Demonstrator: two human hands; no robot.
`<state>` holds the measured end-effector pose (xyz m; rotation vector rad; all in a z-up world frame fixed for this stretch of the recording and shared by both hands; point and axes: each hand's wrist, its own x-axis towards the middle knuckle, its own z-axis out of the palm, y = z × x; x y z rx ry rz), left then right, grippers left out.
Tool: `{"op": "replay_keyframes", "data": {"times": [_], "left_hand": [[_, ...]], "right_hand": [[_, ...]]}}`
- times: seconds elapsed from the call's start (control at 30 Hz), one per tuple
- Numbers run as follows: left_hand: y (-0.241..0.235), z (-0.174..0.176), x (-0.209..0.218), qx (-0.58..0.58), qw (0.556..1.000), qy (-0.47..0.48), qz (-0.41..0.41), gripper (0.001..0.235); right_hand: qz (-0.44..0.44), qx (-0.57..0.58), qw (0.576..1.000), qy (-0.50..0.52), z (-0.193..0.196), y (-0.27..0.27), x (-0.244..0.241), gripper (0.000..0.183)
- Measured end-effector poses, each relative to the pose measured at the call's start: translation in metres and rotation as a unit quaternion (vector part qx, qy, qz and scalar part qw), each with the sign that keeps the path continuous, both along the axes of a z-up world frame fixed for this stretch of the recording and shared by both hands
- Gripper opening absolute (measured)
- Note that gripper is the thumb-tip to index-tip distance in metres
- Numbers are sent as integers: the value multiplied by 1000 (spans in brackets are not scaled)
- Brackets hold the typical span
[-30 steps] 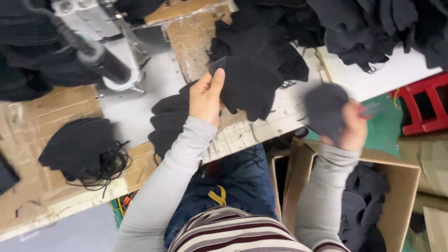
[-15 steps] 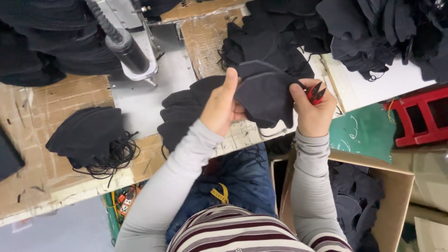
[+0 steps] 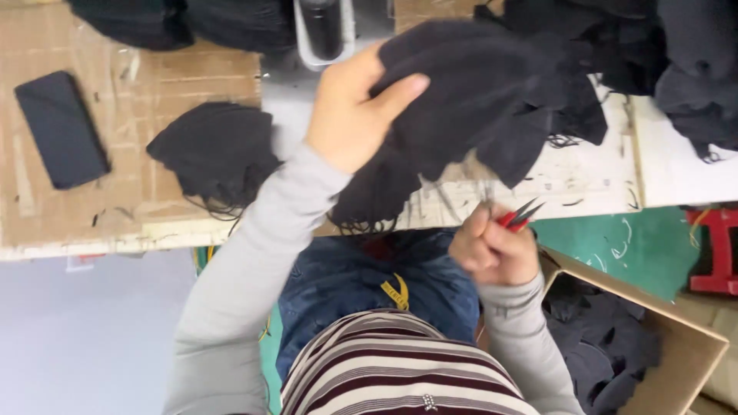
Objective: Picking up individual black face mask fabric pieces and inspecting them before trimming excess threads with a small clipper.
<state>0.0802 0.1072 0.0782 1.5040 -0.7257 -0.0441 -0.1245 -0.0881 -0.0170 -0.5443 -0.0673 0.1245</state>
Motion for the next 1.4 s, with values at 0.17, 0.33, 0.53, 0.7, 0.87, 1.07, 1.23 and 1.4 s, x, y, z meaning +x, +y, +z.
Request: {"op": "replay_keyframes", "data": {"times": [0.17, 0.33, 0.53, 0.7, 0.87, 1.07, 1.23, 1.4], "left_hand": [[80, -66, -26, 104, 987, 118, 41, 35], [105, -179, -25, 117, 976, 182, 26, 32], [99, -215, -9, -142, 872, 450, -128, 36], [105, -215, -7, -158, 835, 501, -166, 37], [106, -201, -8, -174, 826, 516, -147, 39], [95, -200, -7, -106, 850, 504, -114, 40], [60, -179, -10, 141, 925, 353, -4, 42], [38, -220, -12, 378, 908, -33, 178, 56]], "right_hand": [[84, 18, 986, 144, -34, 69, -7, 19], [114, -75, 976, 172, -55, 102, -7, 25], [-200, -457, 858, 121, -78, 72, 19, 24], [-280, -723, 632, -3, -53, 85, 69, 37], [-260, -787, 560, 6, -49, 95, 90, 54], [-267, -694, 667, 46, -118, 56, 88, 43], [-206, -455, 834, 232, -126, 38, 97, 38], [-213, -413, 859, 212, -116, 24, 95, 27]]}}
